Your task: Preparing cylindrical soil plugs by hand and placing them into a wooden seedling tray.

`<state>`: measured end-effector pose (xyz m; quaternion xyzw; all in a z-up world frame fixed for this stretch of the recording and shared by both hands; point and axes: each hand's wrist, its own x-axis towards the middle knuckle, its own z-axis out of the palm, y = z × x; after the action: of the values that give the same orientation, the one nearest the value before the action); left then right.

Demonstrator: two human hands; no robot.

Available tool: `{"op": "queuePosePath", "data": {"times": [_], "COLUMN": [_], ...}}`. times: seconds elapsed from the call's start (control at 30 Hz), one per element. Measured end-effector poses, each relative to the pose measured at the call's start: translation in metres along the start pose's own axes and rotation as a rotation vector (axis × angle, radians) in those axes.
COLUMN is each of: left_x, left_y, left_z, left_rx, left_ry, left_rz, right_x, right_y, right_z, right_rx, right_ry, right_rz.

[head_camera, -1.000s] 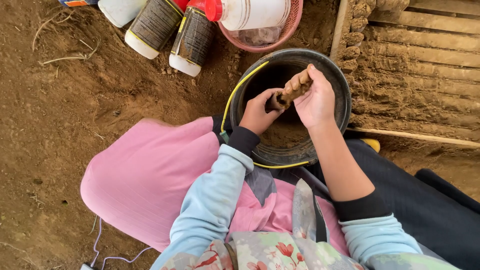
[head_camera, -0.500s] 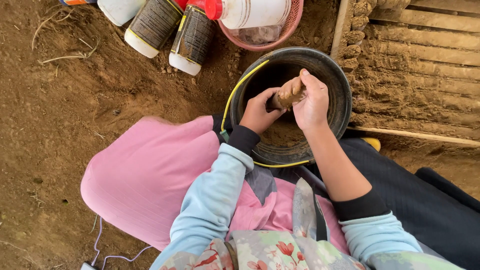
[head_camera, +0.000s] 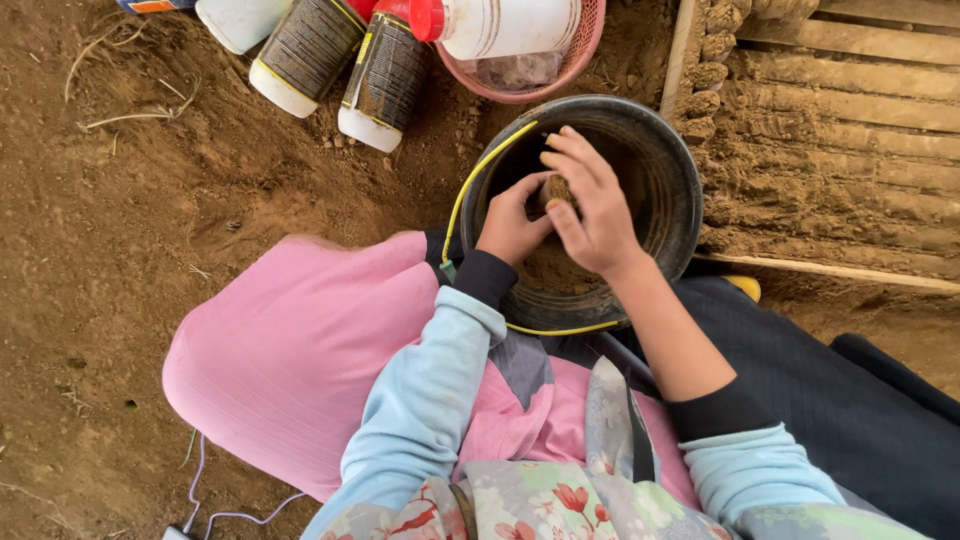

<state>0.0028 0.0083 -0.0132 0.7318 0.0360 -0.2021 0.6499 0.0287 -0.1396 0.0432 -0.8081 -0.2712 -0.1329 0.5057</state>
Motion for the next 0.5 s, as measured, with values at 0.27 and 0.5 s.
{"op": "queuePosePath", "data": {"times": [0.27,0.5], "left_x": [0.007,-0.001], "left_y": [-0.032,-0.022], "left_z": [-0.002,-0.002], "left_rx": [0.073,0.022], "left_ry": [0.007,0.036], "left_rz": [-0.009,-0.023], "right_x": [-0.027,-0.042], "right_y": [0.007,0.020], "right_z": [0.016,0.024], "right_rx": [-0.144,-0.147], "right_ry": [-0.111,-0.052], "right_rz": [0.015,-0.004]}}
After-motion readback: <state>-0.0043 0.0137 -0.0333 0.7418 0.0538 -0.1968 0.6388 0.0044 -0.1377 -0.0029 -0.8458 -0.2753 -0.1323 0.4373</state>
